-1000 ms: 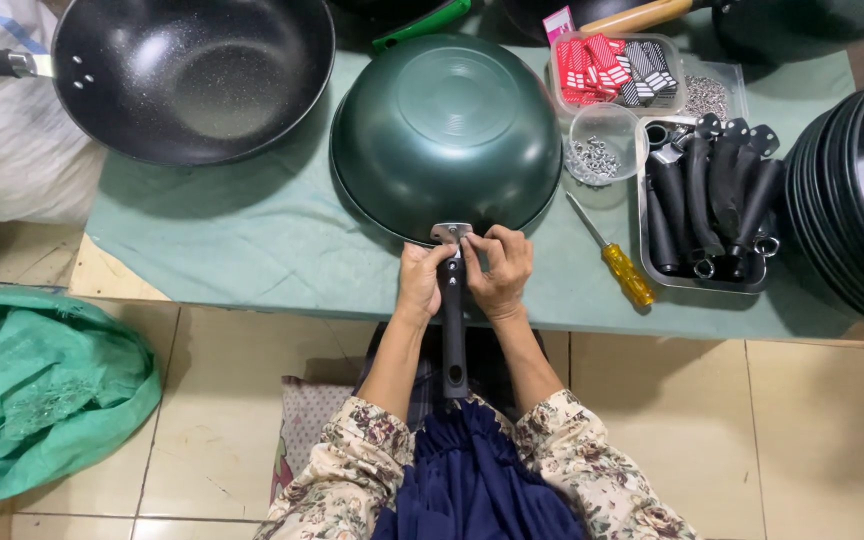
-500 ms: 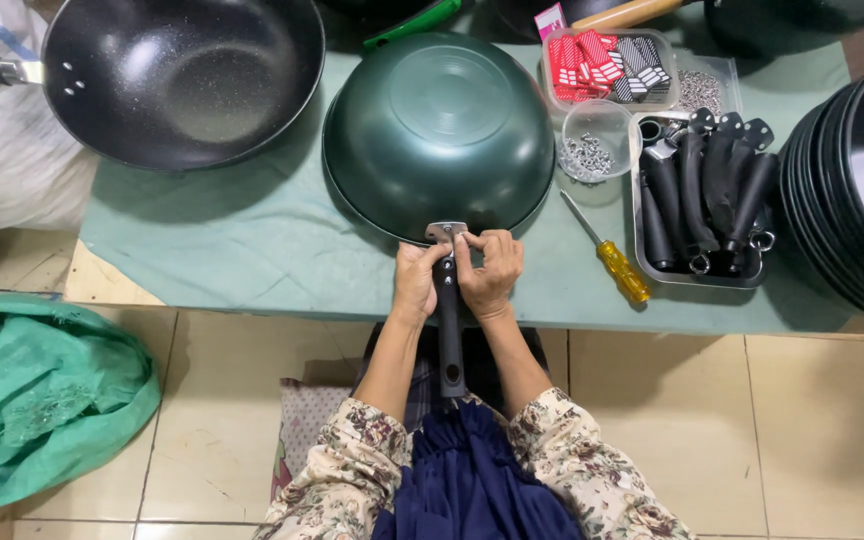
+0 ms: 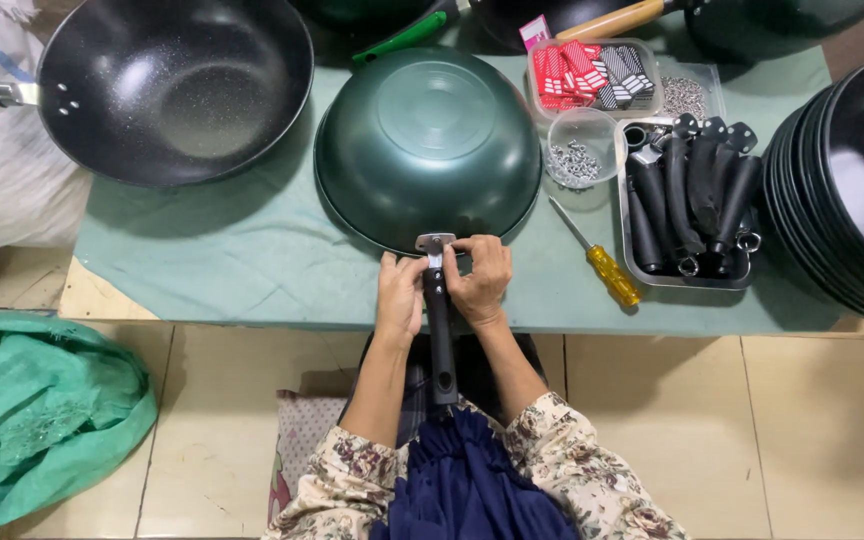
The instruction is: Attaching a handle to a wok using screws and a screwdriver
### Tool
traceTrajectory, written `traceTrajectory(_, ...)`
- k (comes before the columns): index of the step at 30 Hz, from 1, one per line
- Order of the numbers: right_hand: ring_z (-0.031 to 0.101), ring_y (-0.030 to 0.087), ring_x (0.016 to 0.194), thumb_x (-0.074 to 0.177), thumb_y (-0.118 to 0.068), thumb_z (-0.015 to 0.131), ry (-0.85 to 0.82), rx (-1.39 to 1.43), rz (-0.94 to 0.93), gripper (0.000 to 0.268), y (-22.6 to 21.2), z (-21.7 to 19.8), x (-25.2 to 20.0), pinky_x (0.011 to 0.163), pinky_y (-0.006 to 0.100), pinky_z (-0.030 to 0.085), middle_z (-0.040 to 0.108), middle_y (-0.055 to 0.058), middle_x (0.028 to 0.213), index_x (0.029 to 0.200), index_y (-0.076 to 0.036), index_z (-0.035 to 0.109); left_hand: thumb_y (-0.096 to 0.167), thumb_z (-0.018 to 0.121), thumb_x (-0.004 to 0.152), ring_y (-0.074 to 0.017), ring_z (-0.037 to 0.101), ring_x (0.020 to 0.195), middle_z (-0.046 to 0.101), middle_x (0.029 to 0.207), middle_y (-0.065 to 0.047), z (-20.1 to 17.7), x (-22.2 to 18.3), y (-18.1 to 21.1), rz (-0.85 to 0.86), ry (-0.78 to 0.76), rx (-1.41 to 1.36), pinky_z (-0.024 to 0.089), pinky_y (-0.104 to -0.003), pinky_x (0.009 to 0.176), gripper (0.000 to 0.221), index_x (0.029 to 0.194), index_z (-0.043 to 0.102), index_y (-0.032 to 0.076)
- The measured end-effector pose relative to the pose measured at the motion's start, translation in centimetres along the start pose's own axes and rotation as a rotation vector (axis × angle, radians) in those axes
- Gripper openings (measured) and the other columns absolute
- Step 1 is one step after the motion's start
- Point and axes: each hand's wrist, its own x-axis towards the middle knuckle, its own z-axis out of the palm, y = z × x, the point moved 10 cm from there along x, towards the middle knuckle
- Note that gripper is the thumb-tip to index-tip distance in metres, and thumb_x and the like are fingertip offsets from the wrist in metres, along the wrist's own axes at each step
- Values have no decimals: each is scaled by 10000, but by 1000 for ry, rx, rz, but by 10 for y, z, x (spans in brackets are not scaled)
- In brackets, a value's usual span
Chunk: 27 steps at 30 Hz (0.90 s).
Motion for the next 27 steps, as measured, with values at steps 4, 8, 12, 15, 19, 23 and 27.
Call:
traceTrajectory(4,628,187,755,871,-206,771,-21,-27,10,112,4,3,-4,712,314,450,597,-43,792,873,-179,662,-90,665,861,-89,575,961,555,989,21,-5,-5,0,-28,-24,6,483,-267,966,684,1457,393,109)
traceTrajectory(8,624,193,747,875,-211,767,-50,-19,40,104,4,3,-1,717,321,460,610,-41,790,878,-185,666,-154,530,913,-270,207,1506,192,1607,-204,-3,-15,4,-7,-101,-18,213,-443,1233,965,1640,-55,93)
traceTrajectory(12,641,178,767,903,-231,762,-98,19,85,92,3,-4,6,743,315,469,640,-56,812,900,-195,678,-125,543,899,-376,-152,1535,-53,1713,-178,43,-56,81,193,-58,267,-37,-533,1234,944,1666,100,201)
traceTrajectory(15,666,181,840,896,-247,799,-122,94,124,90,15,-5,-1,769,308,485,663,-55,872,940,-204,733,-77,564,923,-330,86,1571,251,1667,-176,80,-76,122,313,-57,357,83,-531,1238,762,1608,309,139)
traceTrajectory(19,655,234,813,925,-186,782,-81,151,196,56,47,-30,13,765,328,522,647,6,865,972,-166,758,-69,527,959,-222,593,1296,643,1337,-165,134,-65,133,394,-226,294,459,-343,1113,443,1391,530,29)
traceTrajectory(23,667,295,867,983,-81,714,-32,106,200,84,92,-67,56,765,350,548,644,105,928,1050,-83,764,-14,544,989,-206,707,1082,734,1150,-146,198,-35,106,374,-445,534,550,-362,991,327,1290,650,58)
traceTrajectory(27,654,334,953,991,-50,692,-114,-92,107,105,167,-69,93,833,406,553,615,138,1002,1068,-43,763,58,550,976,-200,749,1031,772,1064,-60,259,5,69,435,-585,821,590,-339,920,329,1220,720,199)
